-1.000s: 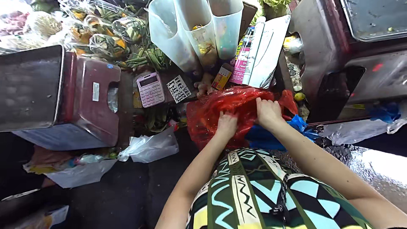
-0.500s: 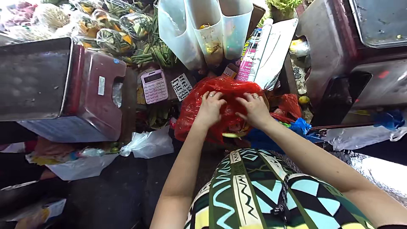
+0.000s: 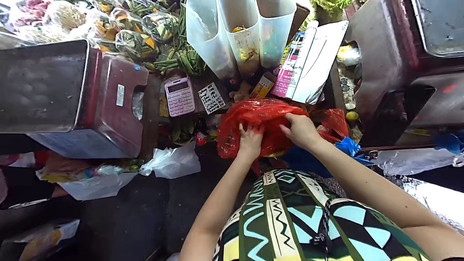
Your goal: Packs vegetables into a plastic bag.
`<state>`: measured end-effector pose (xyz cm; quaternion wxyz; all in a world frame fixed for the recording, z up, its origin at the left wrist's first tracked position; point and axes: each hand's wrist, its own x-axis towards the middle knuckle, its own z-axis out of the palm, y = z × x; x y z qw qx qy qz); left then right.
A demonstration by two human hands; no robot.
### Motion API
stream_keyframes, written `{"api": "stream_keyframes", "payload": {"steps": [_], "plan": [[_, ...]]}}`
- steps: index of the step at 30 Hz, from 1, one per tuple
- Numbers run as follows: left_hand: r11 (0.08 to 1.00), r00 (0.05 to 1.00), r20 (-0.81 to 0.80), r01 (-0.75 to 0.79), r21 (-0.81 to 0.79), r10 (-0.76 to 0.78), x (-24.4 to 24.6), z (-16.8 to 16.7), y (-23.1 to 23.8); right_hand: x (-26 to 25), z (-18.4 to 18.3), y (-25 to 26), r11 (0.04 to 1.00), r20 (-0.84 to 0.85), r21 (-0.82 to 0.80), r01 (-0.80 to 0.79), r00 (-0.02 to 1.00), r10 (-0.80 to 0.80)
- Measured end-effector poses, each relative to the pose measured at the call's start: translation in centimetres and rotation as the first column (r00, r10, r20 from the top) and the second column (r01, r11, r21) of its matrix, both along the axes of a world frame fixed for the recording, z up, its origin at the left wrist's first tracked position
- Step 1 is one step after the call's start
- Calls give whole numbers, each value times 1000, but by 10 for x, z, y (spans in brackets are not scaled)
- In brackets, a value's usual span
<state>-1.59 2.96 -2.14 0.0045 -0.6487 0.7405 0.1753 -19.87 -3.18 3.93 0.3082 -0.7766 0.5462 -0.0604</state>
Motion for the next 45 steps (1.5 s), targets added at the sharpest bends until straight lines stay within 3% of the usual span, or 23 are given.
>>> {"api": "stream_keyframes", "payload": {"steps": [2,4,6,8,10,13,18,21,26,31,34,38,42,45], "plan": [[968,995,-56,69,-242,-85,-2,-2,-2,10,-15,0,999,131,-40,-33,991,38],[937,988,-45,125,-327,-147,-10,-4,-4,20,-34,-4,991,3,35,-129,992,129],[972,995,12,100,-214,-99,-21,-8,-4,25,-51,-5,986,-179,77,-149,970,161],[1000,993,119,-19,7,18,-27,-9,-6,26,-51,-8,987,-272,142,-80,955,117],[981,973,220,-108,164,71,-23,-8,-10,25,-39,-15,977,-219,200,67,975,-22],[981,973,227,-84,176,43,-8,-7,-9,17,-36,-28,916,29,313,251,961,-274],[968,998,-63,-1,-249,-15,8,-2,-1,14,-42,-31,827,220,421,373,842,-492],[886,985,-80,99,-453,-151,-2,-4,-1,16,-47,-28,806,260,452,384,807,-530],[989,983,-107,146,-8,-146,-25,-31,-9,16,-55,-28,708,311,594,382,703,-640],[996,989,-147,-2,90,15,-41,-37,-25,16,-38,-25,629,393,731,264,591,-704],[995,943,-325,-47,93,75,-25,-18,-31,8,-28,-35,731,409,601,324,660,-630],[997,923,-378,-59,58,76,7,9,-30,7,-18,-31,923,282,195,332,882,-377],[984,909,-378,-155,85,176,24,19,-30,17,-19,-14,988,176,-119,94,982,-72],[962,880,-392,-226,154,270,34,11,-33,14,-28,-14,977,130,-143,-157,976,176]]}}
